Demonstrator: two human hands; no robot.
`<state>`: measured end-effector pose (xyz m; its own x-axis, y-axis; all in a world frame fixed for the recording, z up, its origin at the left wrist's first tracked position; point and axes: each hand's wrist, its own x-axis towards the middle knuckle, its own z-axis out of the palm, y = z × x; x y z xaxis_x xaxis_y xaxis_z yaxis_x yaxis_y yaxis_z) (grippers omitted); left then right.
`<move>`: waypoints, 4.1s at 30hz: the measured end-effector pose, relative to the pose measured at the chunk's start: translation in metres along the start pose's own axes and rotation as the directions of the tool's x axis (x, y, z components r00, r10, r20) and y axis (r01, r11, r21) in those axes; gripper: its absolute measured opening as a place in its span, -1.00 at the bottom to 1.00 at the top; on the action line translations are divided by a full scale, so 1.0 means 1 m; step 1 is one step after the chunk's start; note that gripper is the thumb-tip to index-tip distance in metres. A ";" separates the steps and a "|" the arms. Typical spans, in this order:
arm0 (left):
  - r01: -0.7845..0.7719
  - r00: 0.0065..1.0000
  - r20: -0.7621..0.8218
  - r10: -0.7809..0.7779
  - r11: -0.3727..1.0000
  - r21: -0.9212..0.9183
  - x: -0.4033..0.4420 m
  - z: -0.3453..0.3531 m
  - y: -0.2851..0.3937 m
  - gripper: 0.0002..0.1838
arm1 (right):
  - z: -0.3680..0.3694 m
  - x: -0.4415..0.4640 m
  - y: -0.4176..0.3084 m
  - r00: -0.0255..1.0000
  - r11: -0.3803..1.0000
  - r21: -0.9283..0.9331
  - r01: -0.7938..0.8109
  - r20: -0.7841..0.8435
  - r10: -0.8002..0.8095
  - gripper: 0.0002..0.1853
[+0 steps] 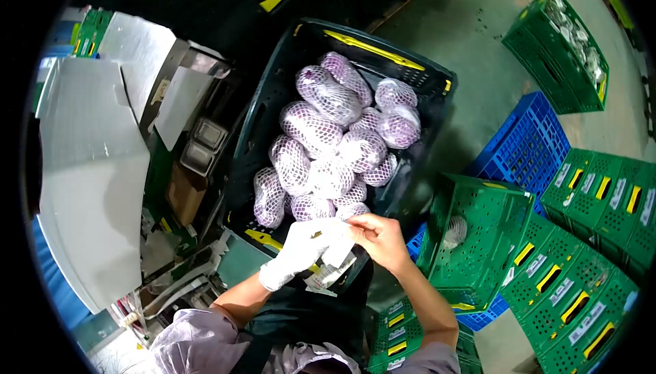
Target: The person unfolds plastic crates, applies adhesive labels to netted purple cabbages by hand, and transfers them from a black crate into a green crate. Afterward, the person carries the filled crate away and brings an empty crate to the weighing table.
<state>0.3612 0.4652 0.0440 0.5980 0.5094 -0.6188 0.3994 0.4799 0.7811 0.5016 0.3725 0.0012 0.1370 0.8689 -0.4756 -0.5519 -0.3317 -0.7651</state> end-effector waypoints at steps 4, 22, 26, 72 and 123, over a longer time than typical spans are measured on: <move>-0.167 0.959 -0.209 0.190 0.978 0.124 0.004 -0.035 -0.010 -0.84 | 0.032 0.031 -0.018 0.971 0.866 -0.476 0.156 -0.087 -0.222 -0.90; 0.141 0.986 0.022 -0.163 0.766 -0.627 -0.028 -0.138 -0.072 -0.68 | 0.040 0.315 -0.049 0.929 0.491 -0.866 0.088 -0.107 -0.355 -0.69; 0.239 0.970 0.098 -0.222 0.814 -0.530 -0.027 -0.143 -0.071 -0.72 | 0.012 0.326 -0.012 0.881 -0.038 -0.988 -0.151 -0.117 -0.459 -0.57; 0.182 0.983 0.038 -0.179 0.979 -0.096 -0.013 0.032 -0.078 -0.88 | -0.358 -0.163 0.294 -0.207 0.593 0.226 -0.773 -0.973 0.102 -0.32; 0.222 0.973 0.007 -0.233 0.916 -0.334 -0.088 -0.142 -0.085 -0.72 | 0.048 0.304 0.066 0.995 0.053 -0.995 -0.084 -0.086 -0.045 -0.04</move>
<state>0.1758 0.4806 0.0199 0.4939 0.3785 -0.7828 0.2666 0.7910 0.5506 0.4676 0.6319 -0.1733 0.2321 0.8482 -0.4762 0.7778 -0.4558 -0.4327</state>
